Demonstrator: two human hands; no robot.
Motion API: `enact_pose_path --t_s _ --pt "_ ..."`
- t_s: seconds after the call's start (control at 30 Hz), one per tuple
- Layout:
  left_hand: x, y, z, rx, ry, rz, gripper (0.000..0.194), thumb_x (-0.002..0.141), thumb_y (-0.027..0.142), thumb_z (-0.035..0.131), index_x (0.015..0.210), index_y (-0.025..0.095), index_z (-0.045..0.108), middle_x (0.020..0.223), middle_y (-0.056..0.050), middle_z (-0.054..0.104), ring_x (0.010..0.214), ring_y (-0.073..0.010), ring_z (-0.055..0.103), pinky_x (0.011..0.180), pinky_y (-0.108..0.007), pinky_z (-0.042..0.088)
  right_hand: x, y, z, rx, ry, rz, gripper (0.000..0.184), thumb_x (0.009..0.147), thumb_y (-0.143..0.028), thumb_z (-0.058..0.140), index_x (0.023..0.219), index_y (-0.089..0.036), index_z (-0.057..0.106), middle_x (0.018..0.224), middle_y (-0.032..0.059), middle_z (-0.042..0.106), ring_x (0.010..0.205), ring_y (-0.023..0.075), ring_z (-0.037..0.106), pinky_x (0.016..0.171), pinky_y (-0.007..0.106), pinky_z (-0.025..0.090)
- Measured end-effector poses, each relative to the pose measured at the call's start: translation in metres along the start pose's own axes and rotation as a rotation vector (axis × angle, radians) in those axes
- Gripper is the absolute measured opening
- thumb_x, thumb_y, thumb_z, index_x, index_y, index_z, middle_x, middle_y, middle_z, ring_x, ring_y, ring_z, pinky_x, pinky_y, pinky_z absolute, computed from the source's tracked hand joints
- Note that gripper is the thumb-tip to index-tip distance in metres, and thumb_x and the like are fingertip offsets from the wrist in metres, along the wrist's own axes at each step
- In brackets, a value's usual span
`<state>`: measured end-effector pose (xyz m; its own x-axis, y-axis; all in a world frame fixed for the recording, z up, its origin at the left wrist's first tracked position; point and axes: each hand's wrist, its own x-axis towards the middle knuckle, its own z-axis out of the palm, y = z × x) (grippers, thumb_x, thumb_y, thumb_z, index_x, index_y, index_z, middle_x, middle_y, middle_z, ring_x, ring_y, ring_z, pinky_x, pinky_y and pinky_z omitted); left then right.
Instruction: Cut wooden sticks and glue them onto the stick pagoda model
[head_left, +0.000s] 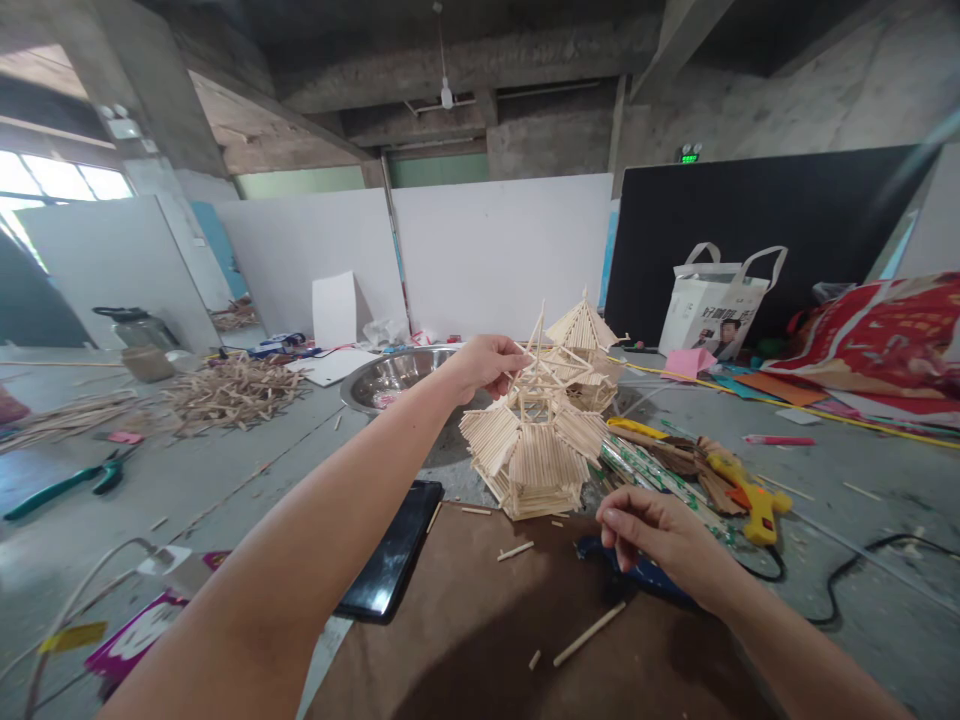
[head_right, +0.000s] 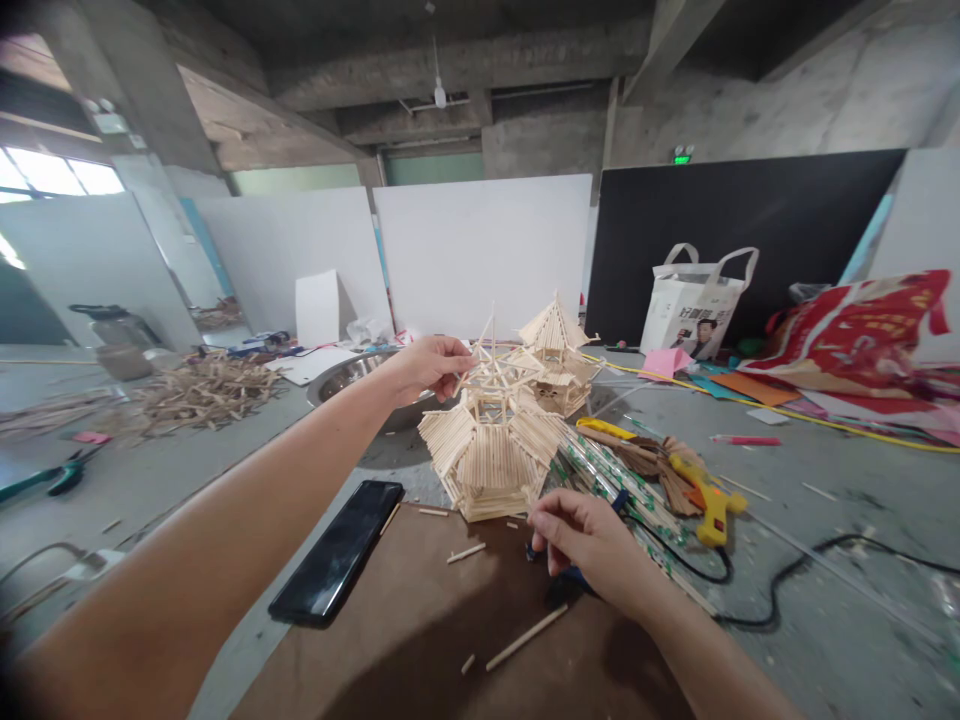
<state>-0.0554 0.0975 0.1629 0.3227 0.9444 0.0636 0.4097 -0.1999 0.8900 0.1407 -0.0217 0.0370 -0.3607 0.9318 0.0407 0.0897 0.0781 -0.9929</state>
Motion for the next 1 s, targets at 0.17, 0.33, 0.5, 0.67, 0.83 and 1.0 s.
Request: enact_pose_path --t_s 0.17,0.33,0.5,0.67,0.83,1.0 --pt "0.0008 -0.0009 -0.0005 0.006 0.001 0.008 0.019 0.065 0.03 0.059 0.062 0.016 0.047 0.04 0.006 0.043 0.033 -0.004 0.042 0.036 -0.018 0.031 0.0004 -0.001 0.0002 -0.006 0.001 -0.002 0.023 0.072 -0.038 0.048 0.072 -0.016 0.05 0.06 -0.0024 0.053 0.045 0.0055 0.048 0.045 0.02 0.036" --pt "0.0016 -0.002 -0.0009 0.017 -0.002 0.021 0.018 0.066 0.03 0.057 0.062 0.016 0.047 0.039 0.006 0.043 0.033 -0.005 0.042 0.035 -0.018 0.032 -0.0007 -0.0017 -0.0002 -0.02 0.0 -0.006 0.023 0.072 -0.039 0.048 0.071 -0.016 0.05 0.06 -0.0022 0.053 0.045 0.0057 0.048 0.045 0.02 0.037" --pt "0.0016 -0.0018 -0.0009 0.015 -0.01 0.02 0.017 0.067 0.029 0.057 0.063 0.016 0.047 0.039 0.006 0.043 0.032 -0.0045 0.042 0.035 -0.018 0.032 -0.001 -0.0013 -0.0001 -0.027 0.007 -0.01 0.025 0.071 -0.04 0.048 0.071 -0.016 0.05 0.06 -0.0019 0.053 0.045 0.0061 0.048 0.045 0.021 0.037" --pt "0.0014 -0.0011 -0.0003 0.024 0.006 0.009 0.019 0.065 0.031 0.058 0.063 0.016 0.047 0.039 0.006 0.043 0.033 -0.0039 0.041 0.036 -0.017 0.031 0.0002 -0.0001 0.0003 -0.031 0.006 -0.002 0.026 0.07 -0.042 0.048 0.071 -0.016 0.049 0.06 -0.0017 0.054 0.045 0.0061 0.048 0.045 0.02 0.037" --pt "0.0018 -0.0014 -0.0006 0.022 -0.005 0.016 0.019 0.065 0.032 0.058 0.063 0.016 0.047 0.039 0.006 0.044 0.033 -0.0045 0.042 0.035 -0.018 0.031 -0.0002 -0.0012 0.0011 -0.021 0.0 -0.006 0.025 0.071 -0.042 0.048 0.071 -0.016 0.049 0.06 -0.0022 0.053 0.045 0.0061 0.048 0.045 0.02 0.037" --pt "0.0016 -0.0012 -0.0008 0.016 -0.001 -0.002 0.02 0.065 0.033 0.058 0.065 0.016 0.049 0.039 0.006 0.044 0.034 -0.0038 0.041 0.036 -0.017 0.03 0.0002 -0.0027 0.0013 -0.018 0.001 0.005 0.025 0.071 -0.041 0.048 0.071 -0.016 0.049 0.06 -0.0026 0.053 0.045 0.0062 0.048 0.046 0.02 0.037"
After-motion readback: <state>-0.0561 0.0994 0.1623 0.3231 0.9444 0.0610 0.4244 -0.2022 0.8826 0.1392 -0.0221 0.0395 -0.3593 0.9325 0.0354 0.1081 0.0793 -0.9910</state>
